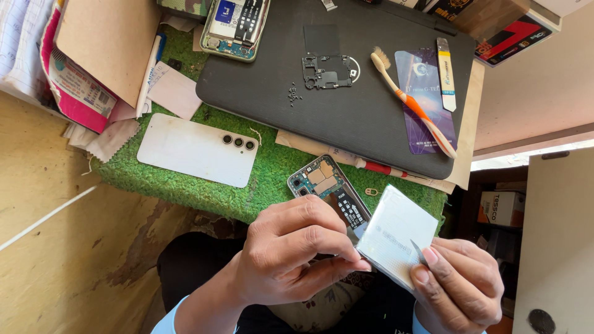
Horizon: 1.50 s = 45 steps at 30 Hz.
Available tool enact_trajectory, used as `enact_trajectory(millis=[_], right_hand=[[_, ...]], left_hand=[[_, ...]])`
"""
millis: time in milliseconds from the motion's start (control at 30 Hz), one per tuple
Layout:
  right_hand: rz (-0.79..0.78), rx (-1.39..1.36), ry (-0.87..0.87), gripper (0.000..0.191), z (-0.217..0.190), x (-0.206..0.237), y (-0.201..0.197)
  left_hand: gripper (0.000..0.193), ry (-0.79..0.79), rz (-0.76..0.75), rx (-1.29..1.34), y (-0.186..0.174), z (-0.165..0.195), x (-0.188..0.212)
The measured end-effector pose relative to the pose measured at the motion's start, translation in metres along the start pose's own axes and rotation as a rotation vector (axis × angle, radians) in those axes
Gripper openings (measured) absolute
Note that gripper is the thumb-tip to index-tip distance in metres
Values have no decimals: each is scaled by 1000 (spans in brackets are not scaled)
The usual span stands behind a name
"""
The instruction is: The person holds a disassembled smartphone and works on its internal components, pressing and repositioning the battery and board inside the frame. They then handle a small white box and a small component, fitting the part against it while continuing the phone reassembly work.
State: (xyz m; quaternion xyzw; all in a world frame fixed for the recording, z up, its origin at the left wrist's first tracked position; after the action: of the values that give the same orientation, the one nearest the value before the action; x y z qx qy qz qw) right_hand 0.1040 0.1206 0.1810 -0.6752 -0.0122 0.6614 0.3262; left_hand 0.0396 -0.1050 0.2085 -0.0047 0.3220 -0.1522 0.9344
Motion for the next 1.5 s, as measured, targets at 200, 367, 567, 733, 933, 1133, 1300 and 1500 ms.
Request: enact_trajectory(millis=[200,367,567,733,933,1133,1300,1500], right_hand=[[-21,64,121,19,-8,-2,0],[-31,85,135,21,-10,1,0],[-40,74,162,20,-11,3,0],[-55,88,193,21,-14,3,1],[-93,82,199,22,-14,1,3],[-25,47,201,24,-10,-4,7],[1,33,224,22,-8,-6,11],[-30,33,245,26,-8,-9,12]], left_hand=[[25,-30,11,6,0,-1,2],[22,-14,-1,3,0,0,2],[22,22,-8,0,1,1,2],[22,35,9,-24,3,1,4],[19,44,69,-50,5,2,6],[18,-2,108,-29,8,-1,10],[19,-61,149,18,12,-8,13],[20,-135,191,55,13,-13,17]])
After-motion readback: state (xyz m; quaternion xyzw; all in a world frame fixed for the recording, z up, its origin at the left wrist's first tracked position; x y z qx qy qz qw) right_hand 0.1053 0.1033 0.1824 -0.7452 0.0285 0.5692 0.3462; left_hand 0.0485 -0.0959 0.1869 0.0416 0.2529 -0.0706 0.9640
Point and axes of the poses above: each hand's wrist, its own x-axis away from the middle knuckle, its own y-axis out of the palm, z = x × y, the point moved 7 cm from there along -x, towards the middle knuckle, and after that the axes turned 4 degrees about -y, right-handed, at the moved point
